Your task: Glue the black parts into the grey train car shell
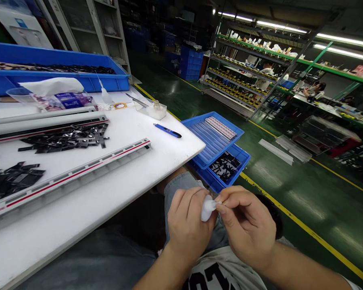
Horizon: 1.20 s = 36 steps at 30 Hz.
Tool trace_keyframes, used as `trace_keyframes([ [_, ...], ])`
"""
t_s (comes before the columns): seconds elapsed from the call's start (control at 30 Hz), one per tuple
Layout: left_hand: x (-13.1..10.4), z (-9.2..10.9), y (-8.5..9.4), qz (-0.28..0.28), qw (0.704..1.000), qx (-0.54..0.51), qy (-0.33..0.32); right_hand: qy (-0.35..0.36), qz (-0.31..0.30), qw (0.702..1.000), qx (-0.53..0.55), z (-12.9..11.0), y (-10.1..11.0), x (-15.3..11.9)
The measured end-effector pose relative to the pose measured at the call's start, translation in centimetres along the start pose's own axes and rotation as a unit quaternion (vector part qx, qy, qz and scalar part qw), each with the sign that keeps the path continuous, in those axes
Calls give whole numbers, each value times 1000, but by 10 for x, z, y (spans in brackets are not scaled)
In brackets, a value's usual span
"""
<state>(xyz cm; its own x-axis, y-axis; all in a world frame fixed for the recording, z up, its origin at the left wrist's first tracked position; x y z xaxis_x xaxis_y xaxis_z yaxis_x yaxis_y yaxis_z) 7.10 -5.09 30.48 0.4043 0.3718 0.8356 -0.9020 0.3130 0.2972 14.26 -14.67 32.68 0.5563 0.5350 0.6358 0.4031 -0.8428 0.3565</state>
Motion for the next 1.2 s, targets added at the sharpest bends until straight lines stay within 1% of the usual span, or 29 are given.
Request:
trace_keyframes([
  [0.2, 0, -1, -5, -17, 1000, -16, 1, 46, -23, 999, 0, -5, -2, 3],
  [0.33, -2, 0, -5, -20, 999, -24, -1, 57, 13, 998, 4, -12, 3, 8],
  [0.4, -3, 0, -5, -20, 999, -27, -2, 59, 20, 998, 7, -13, 3, 8],
  [0.57, -4, -1, -7, -23, 999, -30, 4, 47, 32, 998, 21, -9, 5, 7],
  [0.9, -2, -1, -5, -14, 1000, -20, -1, 52, 35, 998, 4, -15, 5, 12],
  [1.07, -1, -1, -2, -4, 1000, -6, -8, 33, 33, 999, 13, -11, 7, 9],
  [1.2, 0, -1, 0, 4, 1000, 10, -13, 2, 25, 999, 28, -2, 6, 5],
])
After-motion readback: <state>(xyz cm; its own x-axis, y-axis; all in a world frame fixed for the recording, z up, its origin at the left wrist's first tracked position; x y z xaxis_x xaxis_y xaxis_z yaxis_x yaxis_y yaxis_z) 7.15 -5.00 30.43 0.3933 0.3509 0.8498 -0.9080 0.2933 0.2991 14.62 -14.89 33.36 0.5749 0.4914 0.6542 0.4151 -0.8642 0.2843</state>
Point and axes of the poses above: each hand's wrist, its own x-axis towards the middle knuckle, its own y-axis out of the back of the hand, z = x × y, the point moved 10 cm from there along x, towards the middle knuckle
